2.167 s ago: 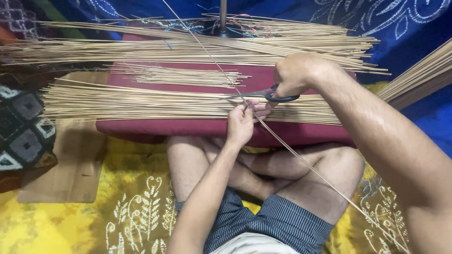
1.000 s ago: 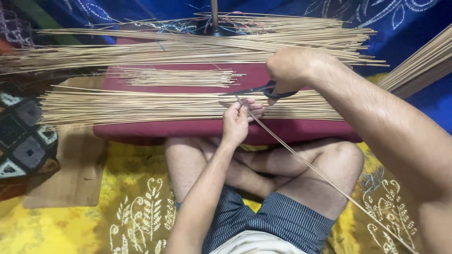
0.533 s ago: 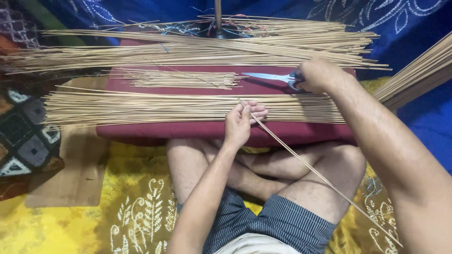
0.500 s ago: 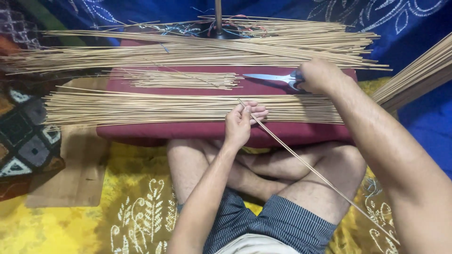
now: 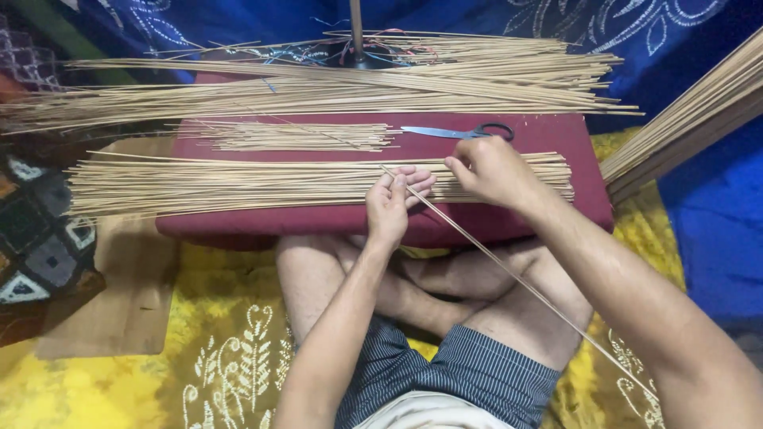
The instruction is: Measuring and cutting thin wooden sticks to a uniform length using scissors.
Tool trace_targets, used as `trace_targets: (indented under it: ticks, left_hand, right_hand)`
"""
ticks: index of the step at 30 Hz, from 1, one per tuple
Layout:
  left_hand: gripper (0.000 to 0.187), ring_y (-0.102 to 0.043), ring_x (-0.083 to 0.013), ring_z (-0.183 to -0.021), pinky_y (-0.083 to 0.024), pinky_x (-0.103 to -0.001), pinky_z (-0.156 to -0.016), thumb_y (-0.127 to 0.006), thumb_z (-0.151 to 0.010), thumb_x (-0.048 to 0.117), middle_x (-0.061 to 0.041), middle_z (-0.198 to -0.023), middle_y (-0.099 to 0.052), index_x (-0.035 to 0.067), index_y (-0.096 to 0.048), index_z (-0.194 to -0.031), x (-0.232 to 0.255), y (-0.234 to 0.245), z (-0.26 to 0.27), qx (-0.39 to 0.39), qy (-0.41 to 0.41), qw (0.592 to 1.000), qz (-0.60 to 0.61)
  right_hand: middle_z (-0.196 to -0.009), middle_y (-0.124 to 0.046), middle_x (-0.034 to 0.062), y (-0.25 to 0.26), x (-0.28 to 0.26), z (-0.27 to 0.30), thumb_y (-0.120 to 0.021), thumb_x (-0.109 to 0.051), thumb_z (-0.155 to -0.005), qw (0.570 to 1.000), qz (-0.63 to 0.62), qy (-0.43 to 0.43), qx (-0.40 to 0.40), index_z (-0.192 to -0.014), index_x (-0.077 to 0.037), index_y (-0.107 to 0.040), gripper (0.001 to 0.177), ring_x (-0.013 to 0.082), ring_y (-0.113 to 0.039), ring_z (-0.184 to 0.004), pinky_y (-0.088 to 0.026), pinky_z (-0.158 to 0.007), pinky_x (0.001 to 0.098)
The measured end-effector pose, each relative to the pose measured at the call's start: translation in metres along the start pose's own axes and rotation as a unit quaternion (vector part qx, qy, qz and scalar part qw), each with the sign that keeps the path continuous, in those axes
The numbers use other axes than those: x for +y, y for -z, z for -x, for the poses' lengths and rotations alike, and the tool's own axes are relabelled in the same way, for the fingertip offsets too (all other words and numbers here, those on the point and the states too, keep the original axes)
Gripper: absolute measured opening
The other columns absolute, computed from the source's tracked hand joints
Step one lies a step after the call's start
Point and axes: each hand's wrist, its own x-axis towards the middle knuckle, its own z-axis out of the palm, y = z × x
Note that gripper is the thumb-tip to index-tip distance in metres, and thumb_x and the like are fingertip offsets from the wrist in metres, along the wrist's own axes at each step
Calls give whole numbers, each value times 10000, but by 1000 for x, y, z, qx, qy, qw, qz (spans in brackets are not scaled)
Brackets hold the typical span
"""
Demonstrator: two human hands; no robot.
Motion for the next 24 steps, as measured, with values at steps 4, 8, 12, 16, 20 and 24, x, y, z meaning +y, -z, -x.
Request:
trace_targets:
  ticks: [4,8,12,16,20,24]
  left_hand:
    - [295,-702,-416,-1094,-637,-493,-906,-350,-1117,67,-344,-1183,-697,-83,-553,-1268,36,-11,3,36,-16,999,13]
    - [295,-696,-421,-1127,-626,-507,-932,-351,-1123,90,-340,-1209,-690,-68,-548,-1275,73,-5,-6,48,-63,997,7]
    - [289,-702,-382,-1155,-634,-473,-951,-390,-1120,153,-294,-1244,-697,-31,-543,-1281,95,31,-22,67,-92,993,25]
    - [279,-668,-410,-1221,-611,-524,-1006,-384,-1116,129,-303,-1299,-669,-25,-533,-1294,107,84,-37,82,-85,991,60]
    - [295,-686,-401,-1209,-604,-533,-1006,-404,-1116,215,-268,-1280,-695,10,-550,-1270,111,110,-36,109,-7,993,40]
    - [643,-707,-453,-1105,-611,-574,-902,-388,-1066,560,-320,-1228,-686,-28,-590,-1229,113,109,-27,116,146,981,-53]
  right_hand:
    - [-821,-743,192,-3,-28,20,-563,-219,-986,998,-33,17,-56,-932,-61,-745,247,420,-740,-865,-577,-755,510]
    - [-776,-735,214,-6,-38,31,-482,-166,-1009,977,-171,-10,-130,-948,-16,-713,282,371,-735,-745,-571,-685,479]
    - [-737,-726,164,1,-35,34,-474,-154,-1003,949,-247,-73,-181,-946,-7,-709,283,249,-711,-632,-587,-629,389]
    - [-717,-712,129,7,-12,41,-494,-121,-988,946,-242,-85,-197,-997,-10,-752,281,221,-677,-591,-565,-599,363]
    - [-697,-701,129,8,-8,42,-518,-122,-994,966,-187,-63,-165,-942,-28,-730,238,256,-670,-648,-535,-665,390]
    - [-777,-732,155,-2,3,36,-530,-140,-1010,987,-105,-41,-111,-976,-66,-730,215,368,-725,-847,-537,-809,466]
